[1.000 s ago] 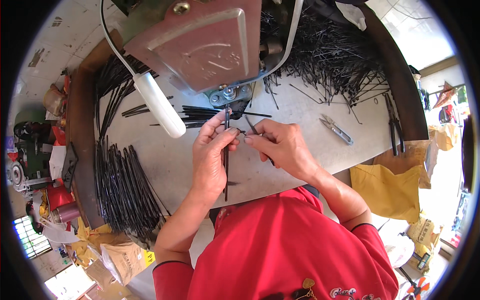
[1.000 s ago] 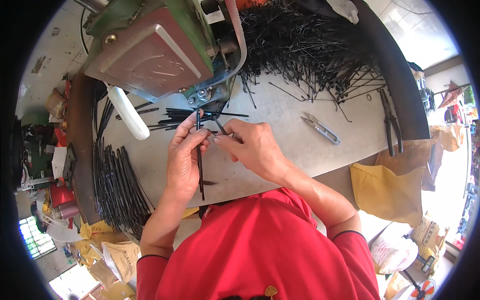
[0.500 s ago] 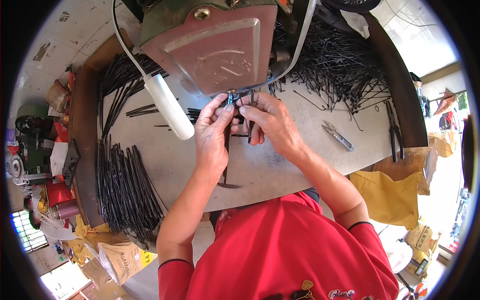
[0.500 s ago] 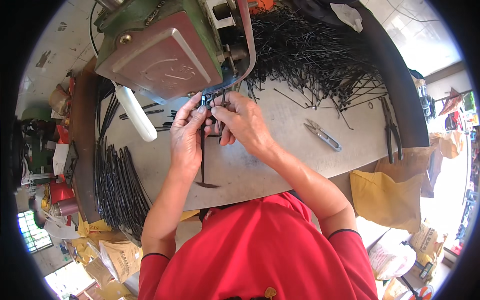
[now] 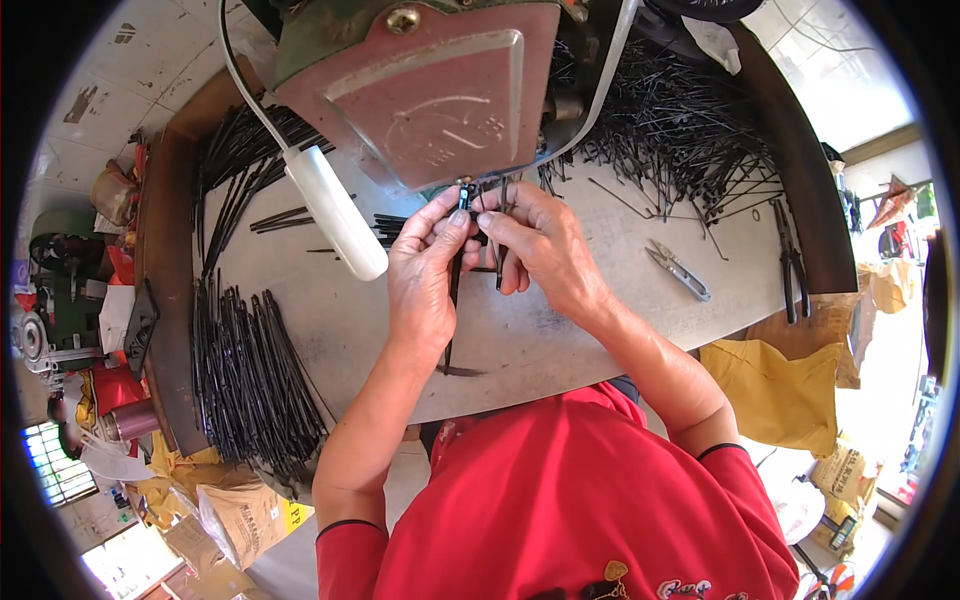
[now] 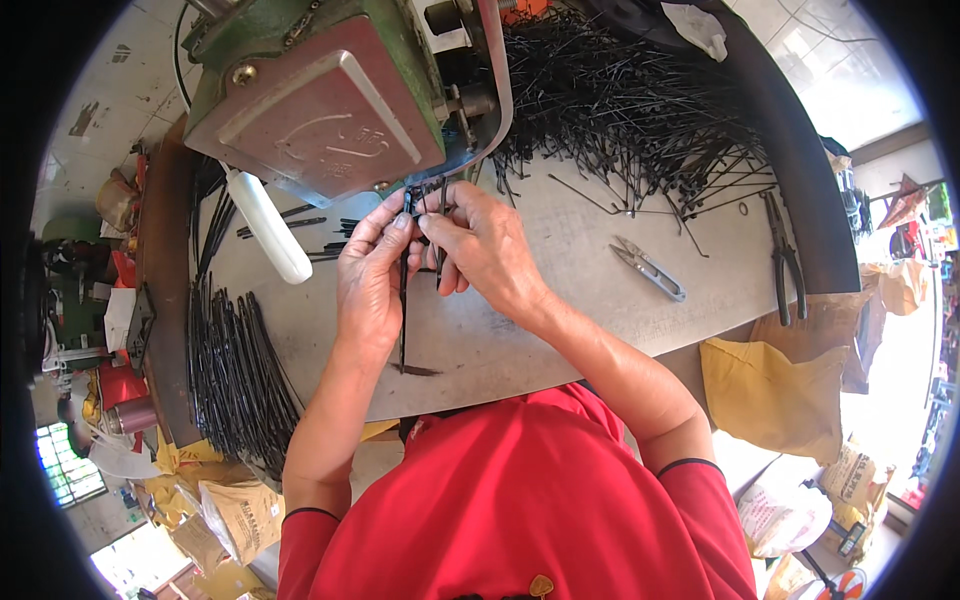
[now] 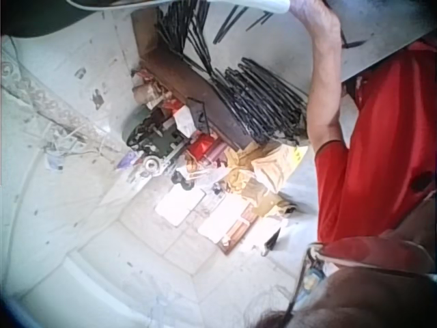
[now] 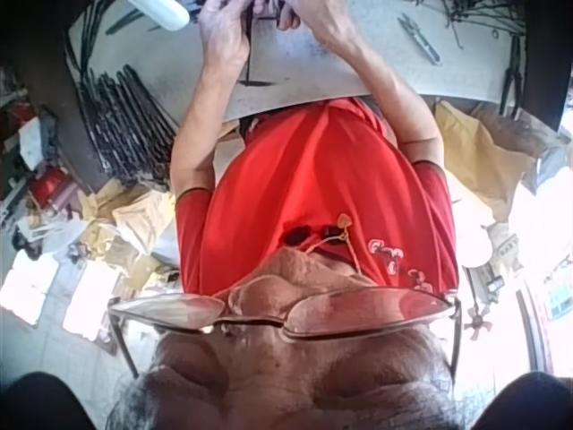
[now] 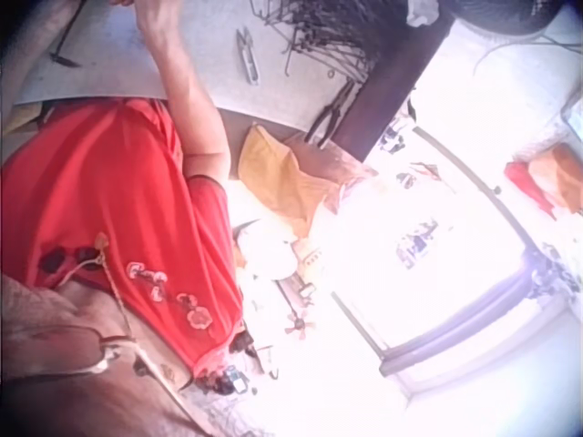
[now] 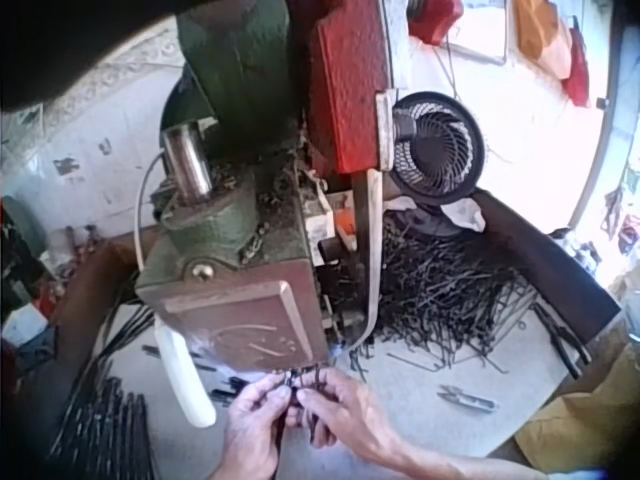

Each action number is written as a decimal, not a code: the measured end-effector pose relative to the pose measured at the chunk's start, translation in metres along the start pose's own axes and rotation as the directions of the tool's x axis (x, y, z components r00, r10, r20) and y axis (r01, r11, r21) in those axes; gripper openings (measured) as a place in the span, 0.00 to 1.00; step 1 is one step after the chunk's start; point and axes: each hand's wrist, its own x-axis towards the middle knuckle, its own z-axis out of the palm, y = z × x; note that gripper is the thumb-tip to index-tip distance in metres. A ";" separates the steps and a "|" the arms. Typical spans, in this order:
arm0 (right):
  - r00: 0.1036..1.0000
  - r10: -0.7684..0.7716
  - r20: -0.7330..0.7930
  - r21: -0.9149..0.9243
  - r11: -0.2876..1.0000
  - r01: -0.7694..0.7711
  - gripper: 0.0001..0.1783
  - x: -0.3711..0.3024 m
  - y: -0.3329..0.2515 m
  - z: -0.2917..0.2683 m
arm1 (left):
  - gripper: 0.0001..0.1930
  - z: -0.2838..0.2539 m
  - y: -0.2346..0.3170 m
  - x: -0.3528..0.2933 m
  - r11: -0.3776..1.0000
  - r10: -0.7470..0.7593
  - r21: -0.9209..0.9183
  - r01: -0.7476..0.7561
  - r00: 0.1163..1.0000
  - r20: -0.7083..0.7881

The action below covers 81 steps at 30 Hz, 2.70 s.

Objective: The person repeatedly feeds thin black metal rods into a manual bending machine, pulls the lever to bend them, and removes the finished pieces. The person handles the rods one at a time and places the bent rods into a pile on the table.

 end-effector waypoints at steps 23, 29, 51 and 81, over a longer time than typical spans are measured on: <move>0.983 0.145 0.109 0.077 0.985 -0.154 0.12 0.018 -0.001 -0.015 | 0.18 -0.007 0.026 0.006 0.955 -0.174 0.247 0.164 0.985 0.020; 0.989 0.083 0.122 0.114 0.989 -0.097 0.10 0.006 0.002 -0.008 | 0.18 0.001 0.016 -0.036 0.970 -0.155 0.203 0.133 0.983 0.095; 0.992 0.076 -0.102 0.562 0.827 -0.006 0.11 0.019 0.014 -0.021 | 0.11 -0.020 0.018 -0.001 0.946 0.267 0.206 -0.251 0.962 -0.054; 0.989 0.109 -0.102 0.569 0.822 -0.031 0.12 0.018 0.013 -0.025 | 0.08 -0.022 0.029 0.016 0.974 0.107 0.206 -0.093 0.993 -0.058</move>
